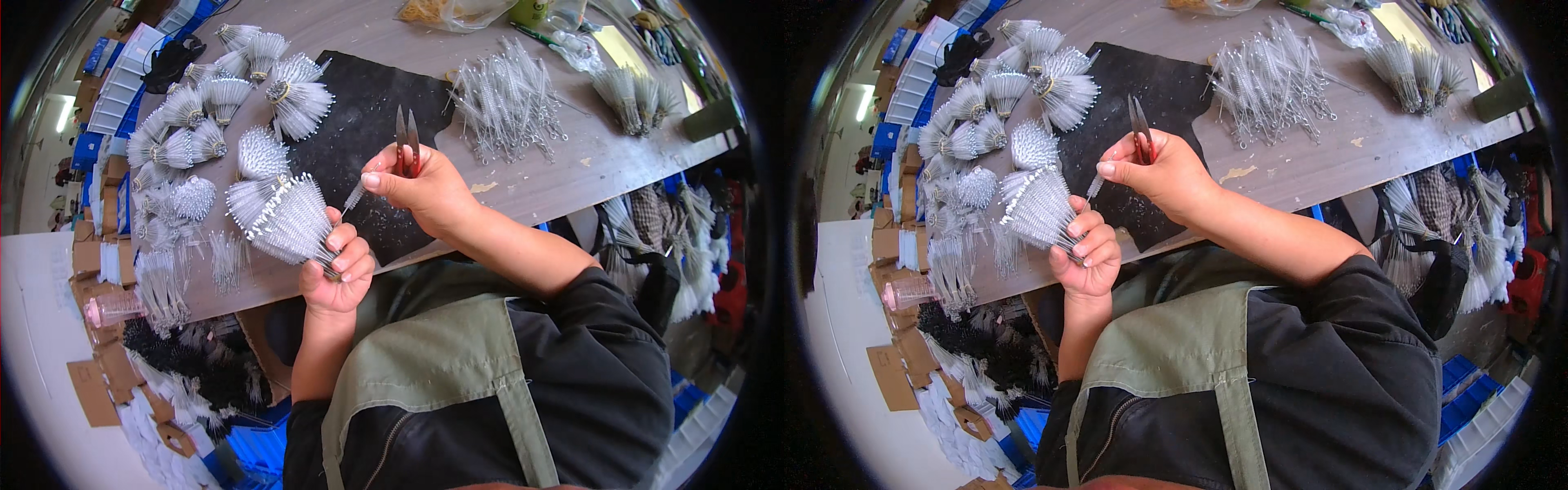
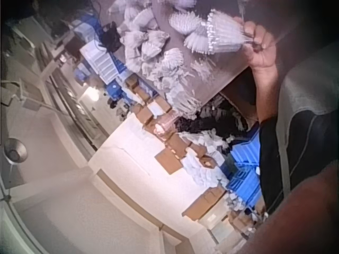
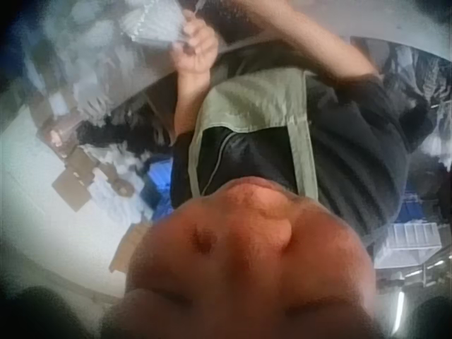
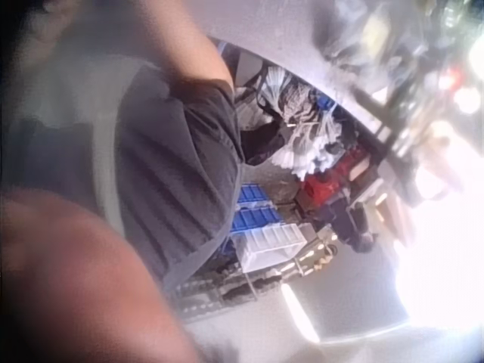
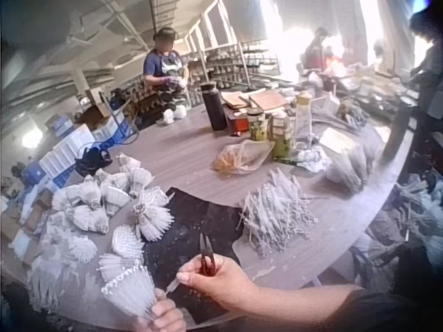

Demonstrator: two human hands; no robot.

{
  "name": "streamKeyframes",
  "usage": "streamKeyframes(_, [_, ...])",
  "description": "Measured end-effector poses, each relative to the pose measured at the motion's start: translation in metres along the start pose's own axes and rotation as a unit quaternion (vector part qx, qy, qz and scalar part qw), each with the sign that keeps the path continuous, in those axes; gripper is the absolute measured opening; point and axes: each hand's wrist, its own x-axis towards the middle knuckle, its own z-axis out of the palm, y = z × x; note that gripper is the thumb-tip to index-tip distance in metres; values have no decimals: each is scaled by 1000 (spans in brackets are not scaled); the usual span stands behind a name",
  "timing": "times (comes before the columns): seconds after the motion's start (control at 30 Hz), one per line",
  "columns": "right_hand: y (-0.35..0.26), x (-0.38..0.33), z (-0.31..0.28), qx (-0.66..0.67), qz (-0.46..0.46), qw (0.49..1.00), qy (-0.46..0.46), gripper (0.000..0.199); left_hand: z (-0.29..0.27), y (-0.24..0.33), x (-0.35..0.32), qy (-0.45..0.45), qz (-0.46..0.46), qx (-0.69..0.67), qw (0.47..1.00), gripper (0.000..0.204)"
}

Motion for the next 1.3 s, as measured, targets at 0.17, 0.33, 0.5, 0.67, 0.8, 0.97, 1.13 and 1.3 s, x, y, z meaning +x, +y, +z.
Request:
streamKeyframes(0.17, [-1, 3, -3, -30, 4, 999, 10, 15, -8, 0, -1, -11, -9, 22, 1000, 65])
streamKeyframes(0.33, [2, 5, -4, -70, -36, 996, 36, 14, -14, -4, 0, 6, -19, 66, 998, 70])
streamKeyframes(0.5, [-31, 10, -24, -59, -72, 995, 42, 17, -13, -3, -5, 11, 11, 171, 985, 78])
streamKeyframes(0.67, [-107, 12, -80, -505, -133, 847, 103, 22, -16, 3, -4, 104, 61, 361, 925, 75])
streamKeyframes(0.8, [-125, 19, -119, -702, -226, 652, 177, 25, -22, 4, 0, 162, 104, 485, 853, 62])
streamKeyframes(0.97, [-84, -3, -78, -449, -99, 888, 4, 41, -28, 6, 6, 157, 132, 511, 835, 69])
streamKeyframes(1.13, [-23, -15, -22, -339, -32, 928, -149, 56, -35, 15, 9, 138, 170, 720, 659, 50])
streamKeyframes(1.3, [-1, -13, -13, -271, -24, 955, -117, 57, -30, 22, 8, 105, 183, 849, 484, 53])
